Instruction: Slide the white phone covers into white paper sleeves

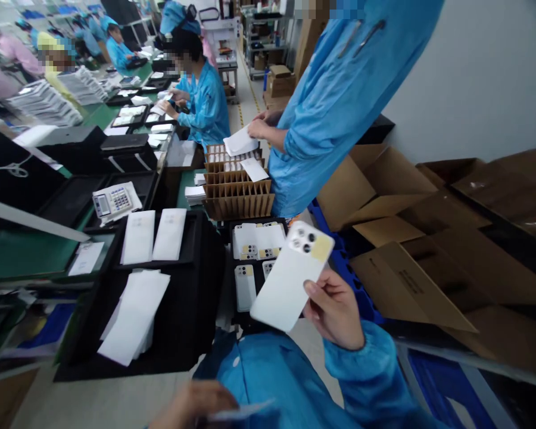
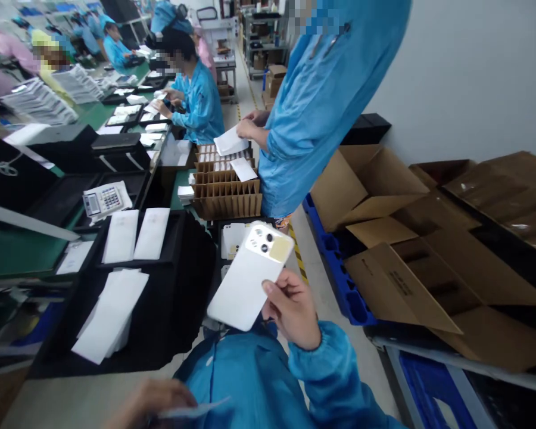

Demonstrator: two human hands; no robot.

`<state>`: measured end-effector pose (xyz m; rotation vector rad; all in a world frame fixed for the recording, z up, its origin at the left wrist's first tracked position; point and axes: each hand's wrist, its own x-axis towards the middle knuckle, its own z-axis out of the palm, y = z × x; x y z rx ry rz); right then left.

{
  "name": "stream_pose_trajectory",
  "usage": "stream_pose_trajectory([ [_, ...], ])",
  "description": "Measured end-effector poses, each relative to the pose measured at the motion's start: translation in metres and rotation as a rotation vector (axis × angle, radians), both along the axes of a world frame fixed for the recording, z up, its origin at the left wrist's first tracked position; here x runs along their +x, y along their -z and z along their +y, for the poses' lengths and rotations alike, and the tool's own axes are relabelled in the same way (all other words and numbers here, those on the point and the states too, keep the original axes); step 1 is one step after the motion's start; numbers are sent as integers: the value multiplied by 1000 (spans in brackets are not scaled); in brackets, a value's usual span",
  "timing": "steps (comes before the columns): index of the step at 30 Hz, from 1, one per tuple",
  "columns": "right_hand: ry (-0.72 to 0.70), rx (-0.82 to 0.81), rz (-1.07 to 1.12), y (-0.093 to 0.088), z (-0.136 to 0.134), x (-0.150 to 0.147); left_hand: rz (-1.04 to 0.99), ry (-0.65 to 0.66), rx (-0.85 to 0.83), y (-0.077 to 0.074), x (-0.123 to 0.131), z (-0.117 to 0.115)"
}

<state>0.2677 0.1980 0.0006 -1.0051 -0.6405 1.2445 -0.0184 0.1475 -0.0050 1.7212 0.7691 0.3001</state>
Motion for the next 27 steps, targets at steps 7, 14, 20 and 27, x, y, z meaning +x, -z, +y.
stream_pose_trajectory([
  [7, -171, 207, 35, -44, 19, -5, 7, -593, -149, -17, 14, 36],
  [14, -393, 225, -33, -22, 24, -31, -75, -673, -146, -13, 19, 32],
  [20, -571, 326, -288, -29, 34, -25, -72, -674, -159, -13, 17, 32],
  [27, -885, 552, -661, -60, 59, -15, -136, -505, -215, -12, 13, 33],
])
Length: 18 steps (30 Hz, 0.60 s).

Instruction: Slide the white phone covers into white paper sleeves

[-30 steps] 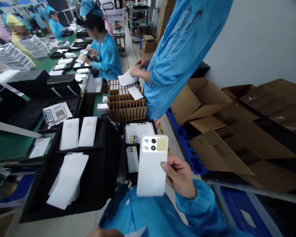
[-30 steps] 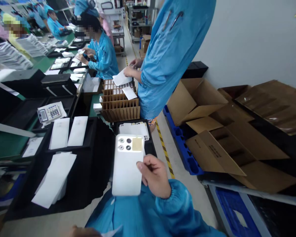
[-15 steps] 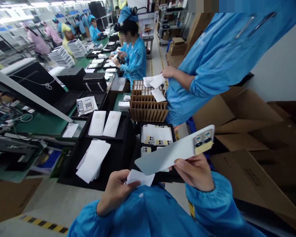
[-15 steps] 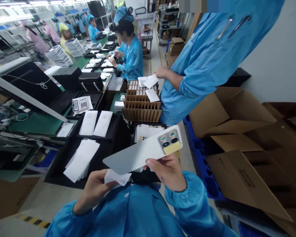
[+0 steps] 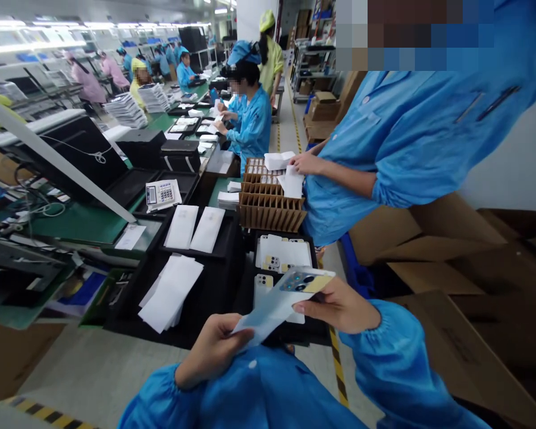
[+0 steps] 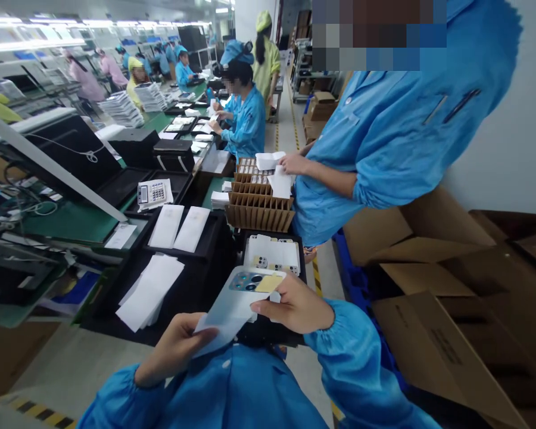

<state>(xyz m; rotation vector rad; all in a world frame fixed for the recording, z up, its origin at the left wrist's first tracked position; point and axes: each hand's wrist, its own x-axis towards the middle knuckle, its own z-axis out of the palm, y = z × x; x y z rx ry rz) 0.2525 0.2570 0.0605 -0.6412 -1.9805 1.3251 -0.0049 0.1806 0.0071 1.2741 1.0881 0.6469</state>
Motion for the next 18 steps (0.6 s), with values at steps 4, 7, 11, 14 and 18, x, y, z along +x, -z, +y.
stream_pose_trajectory([
  [4, -33, -105, 38, 9, 7, -7, -15, -37, -53, 2, 0, -1],
  [7, -78, -189, 8, 21, 6, -19, -33, -103, -84, 3, 2, -1],
  [11, -105, -320, 19, 35, 3, -28, -94, -170, -125, 4, 6, 1],
  [14, -8, -439, 222, 38, 4, -29, -144, -226, -145, 6, 9, 2],
  [18, 17, -458, 247, 36, 8, -34, -524, -182, -273, 12, 14, 2],
])
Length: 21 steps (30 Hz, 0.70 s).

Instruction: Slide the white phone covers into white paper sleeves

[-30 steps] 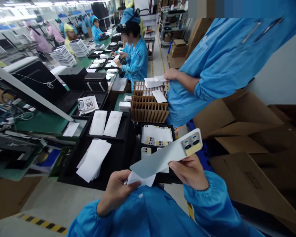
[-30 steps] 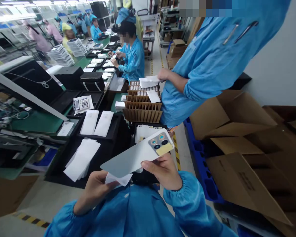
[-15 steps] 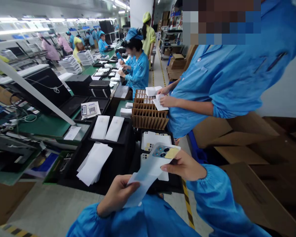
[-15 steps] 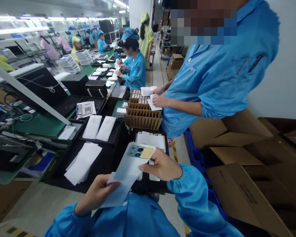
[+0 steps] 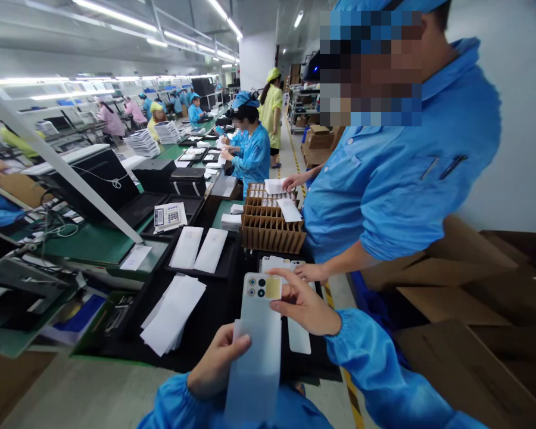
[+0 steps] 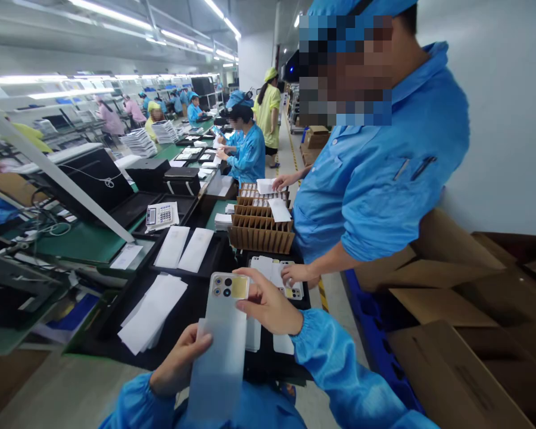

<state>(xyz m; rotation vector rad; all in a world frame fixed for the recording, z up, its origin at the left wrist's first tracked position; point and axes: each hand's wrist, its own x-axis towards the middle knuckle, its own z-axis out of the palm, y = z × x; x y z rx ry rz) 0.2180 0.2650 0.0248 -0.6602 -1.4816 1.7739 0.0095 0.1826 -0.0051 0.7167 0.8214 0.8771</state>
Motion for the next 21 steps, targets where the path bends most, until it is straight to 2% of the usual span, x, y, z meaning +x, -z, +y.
stream_pose_trajectory([
  [3, 23, -12, 19, 1, 1, -6, -402, 202, -55, 7, 7, 1],
  [5, 43, -10, 9, 3, 1, -8, -505, 323, -82, 12, 13, 2],
  [6, 42, -5, -1, 3, 1, -9, -528, 340, -81, 13, 16, 3],
  [9, 23, 83, -89, 1, 1, -10, -571, 262, -64, 17, 20, 7],
  [11, 21, 240, -183, -3, 2, -10, -595, 199, -75, 17, 20, 9],
  [14, -34, 479, -301, -9, 5, -10, -622, 190, -103, 17, 17, 14],
  [16, -131, 549, -370, -9, 6, -11, -625, 198, -116, 17, 14, 18],
  [17, -165, 555, -399, -7, 7, -11, -625, 200, -126, 16, 12, 20],
  [19, -139, 488, -413, 0, 6, -13, -618, 196, -118, 14, 10, 23],
  [21, -48, 287, -338, 14, 2, -17, -597, 163, -74, 11, 7, 26],
])
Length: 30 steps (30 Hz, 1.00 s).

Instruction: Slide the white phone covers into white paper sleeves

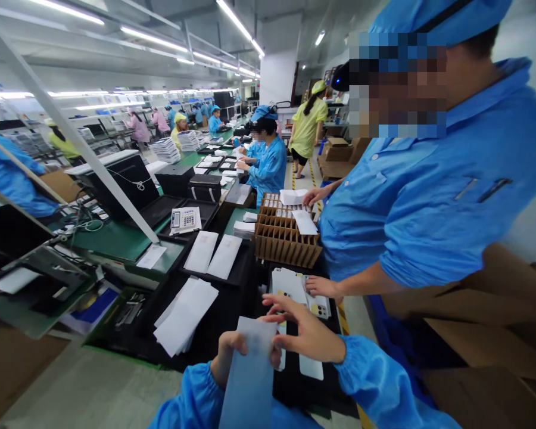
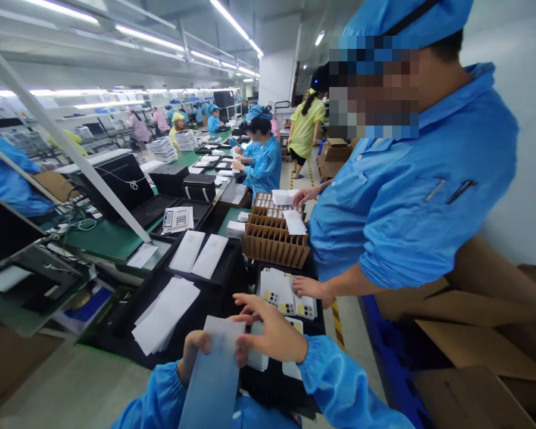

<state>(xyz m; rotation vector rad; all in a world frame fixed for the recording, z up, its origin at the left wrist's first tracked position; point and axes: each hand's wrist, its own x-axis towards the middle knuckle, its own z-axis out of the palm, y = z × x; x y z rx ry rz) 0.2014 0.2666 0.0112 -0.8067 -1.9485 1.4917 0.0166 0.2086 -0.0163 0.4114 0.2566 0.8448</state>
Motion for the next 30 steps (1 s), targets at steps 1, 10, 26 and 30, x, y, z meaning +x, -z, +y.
stream_pose_trajectory([
  [1, 24, -124, 62, 8, -4, -3, 25, -38, 13, -1, -2, 1],
  [10, 135, -627, 255, 76, 6, -72, 1428, -852, 351, 28, -94, 18],
  [26, 711, -352, -46, 112, 151, -109, 2329, -738, 853, 111, -189, 7],
  [30, 982, -383, -236, 158, 107, 22, 2402, -637, 873, 95, -191, 15],
])
